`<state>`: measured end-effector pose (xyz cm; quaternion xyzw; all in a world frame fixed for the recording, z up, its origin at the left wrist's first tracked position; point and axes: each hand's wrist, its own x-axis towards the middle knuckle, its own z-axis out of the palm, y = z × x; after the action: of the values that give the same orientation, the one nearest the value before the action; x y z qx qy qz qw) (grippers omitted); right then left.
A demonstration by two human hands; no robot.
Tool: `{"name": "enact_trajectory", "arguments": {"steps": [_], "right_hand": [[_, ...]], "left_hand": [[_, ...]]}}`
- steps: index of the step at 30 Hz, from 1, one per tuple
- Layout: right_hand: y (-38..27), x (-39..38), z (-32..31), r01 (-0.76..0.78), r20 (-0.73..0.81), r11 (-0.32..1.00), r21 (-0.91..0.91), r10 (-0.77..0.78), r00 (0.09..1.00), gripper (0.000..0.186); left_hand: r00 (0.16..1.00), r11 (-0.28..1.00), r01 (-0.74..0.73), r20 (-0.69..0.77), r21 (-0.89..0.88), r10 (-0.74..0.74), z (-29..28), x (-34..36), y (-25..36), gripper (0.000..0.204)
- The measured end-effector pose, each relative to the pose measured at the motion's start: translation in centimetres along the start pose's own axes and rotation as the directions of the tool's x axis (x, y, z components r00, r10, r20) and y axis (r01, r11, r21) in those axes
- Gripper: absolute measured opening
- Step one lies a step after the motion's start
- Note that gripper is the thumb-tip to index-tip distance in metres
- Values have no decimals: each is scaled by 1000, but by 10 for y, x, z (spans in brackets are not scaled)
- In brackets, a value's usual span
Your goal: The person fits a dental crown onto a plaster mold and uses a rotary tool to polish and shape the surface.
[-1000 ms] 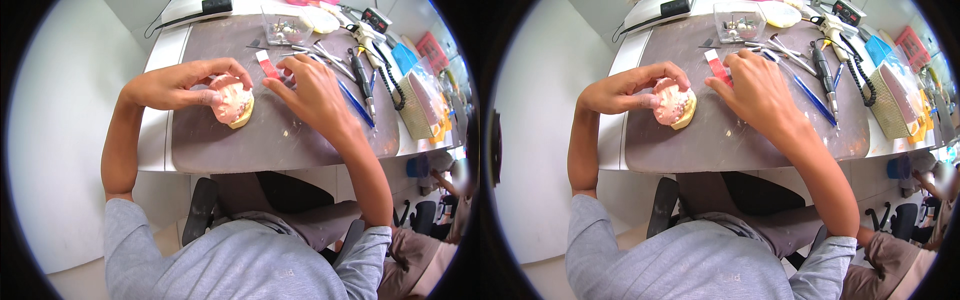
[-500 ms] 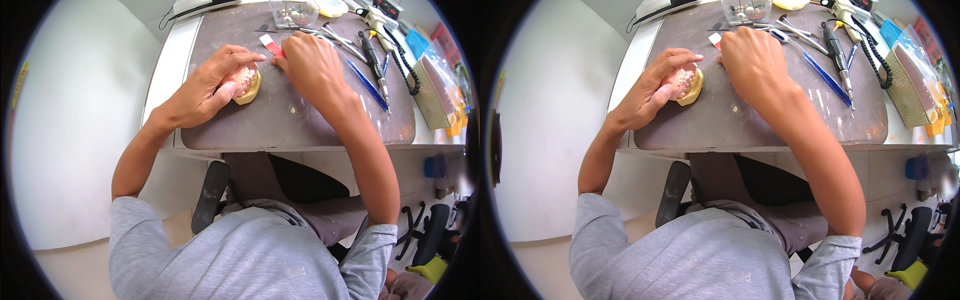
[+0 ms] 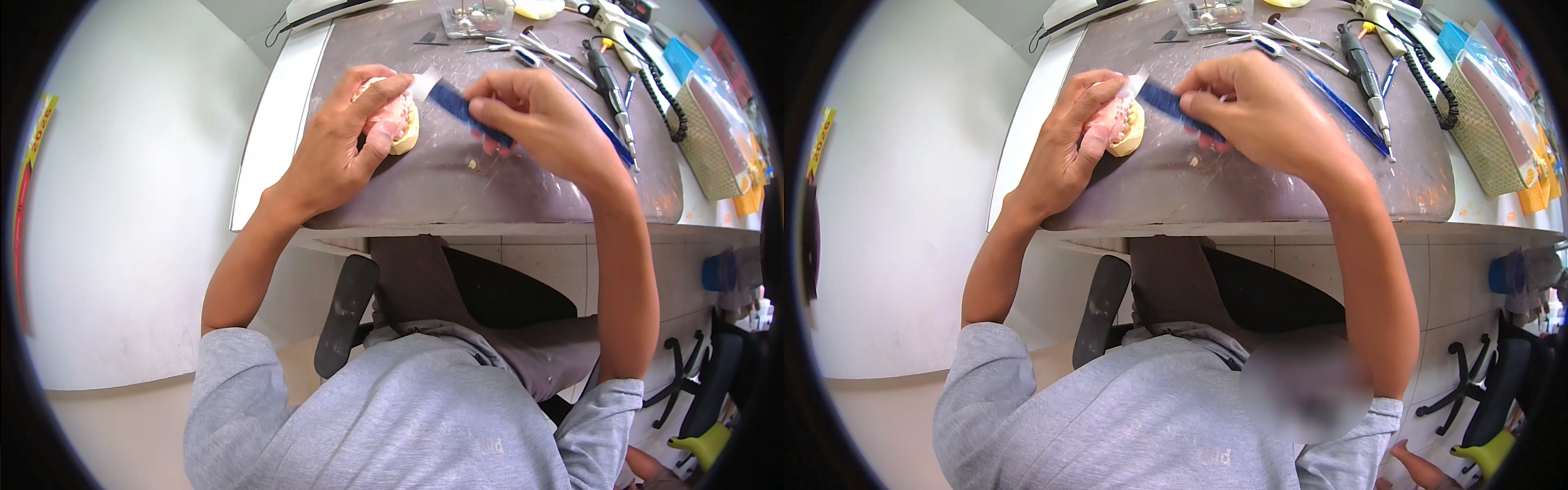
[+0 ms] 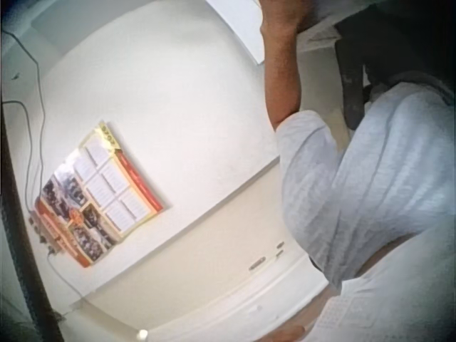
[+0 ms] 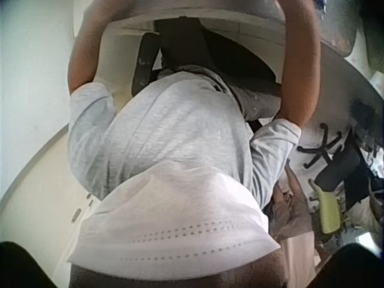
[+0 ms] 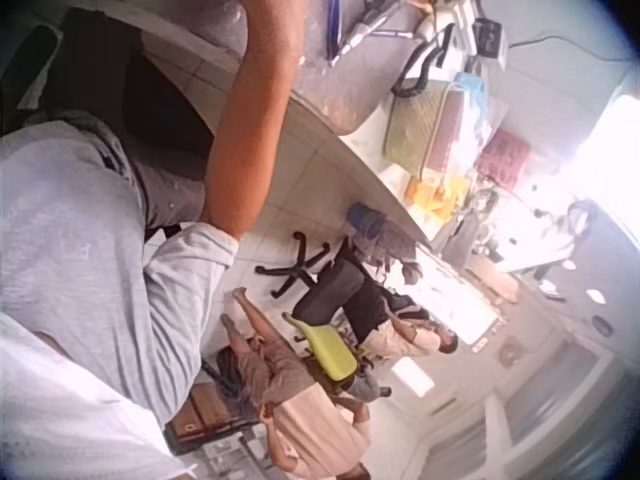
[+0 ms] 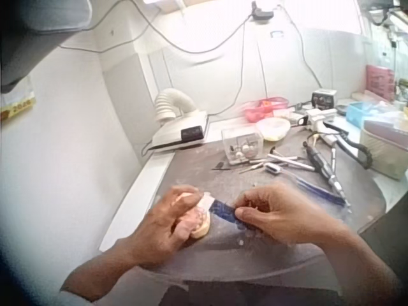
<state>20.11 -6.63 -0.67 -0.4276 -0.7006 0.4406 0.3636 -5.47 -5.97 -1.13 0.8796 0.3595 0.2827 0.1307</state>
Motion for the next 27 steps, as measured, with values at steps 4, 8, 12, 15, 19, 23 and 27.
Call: {"name": "enact_trajectory", "arguments": {"steps": [4, 8, 12, 15, 19, 23, 27], "right_hand": [[-12, -16, -1, -99, 203, 995, -19, 101, 974, 19], [-9, -16, 5, -139, 157, 981, -135, 160, 974, 19], [-11, -17, 7, -178, 99, 976, -126, 191, 977, 22], [-9, -15, 10, -157, 116, 972, -177, 179, 977, 18], [-16, -17, 16, -148, 168, 988, -32, 151, 974, 22], [-19, -16, 20, -131, 229, 991, -1, 127, 965, 21], [-16, -12, 23, -138, 233, 989, -57, 148, 961, 20]], "left_hand": [[987, 985, -157, -33, 72, 160, 2, 4, -11, 46], [980, 977, -195, -14, 83, 197, -1, 6, -14, 48], [988, 988, -153, -8, 2, 153, -1, 6, -15, 54], [992, 992, -124, -5, -7, 124, -2, 3, -12, 58], [989, 989, -145, -21, -27, 145, -1, 2, -15, 62], [993, 992, -119, -3, -41, 119, -2, 2, -12, 63], [994, 993, -113, 13, -31, 113, -1, 3, -14, 60]]}}
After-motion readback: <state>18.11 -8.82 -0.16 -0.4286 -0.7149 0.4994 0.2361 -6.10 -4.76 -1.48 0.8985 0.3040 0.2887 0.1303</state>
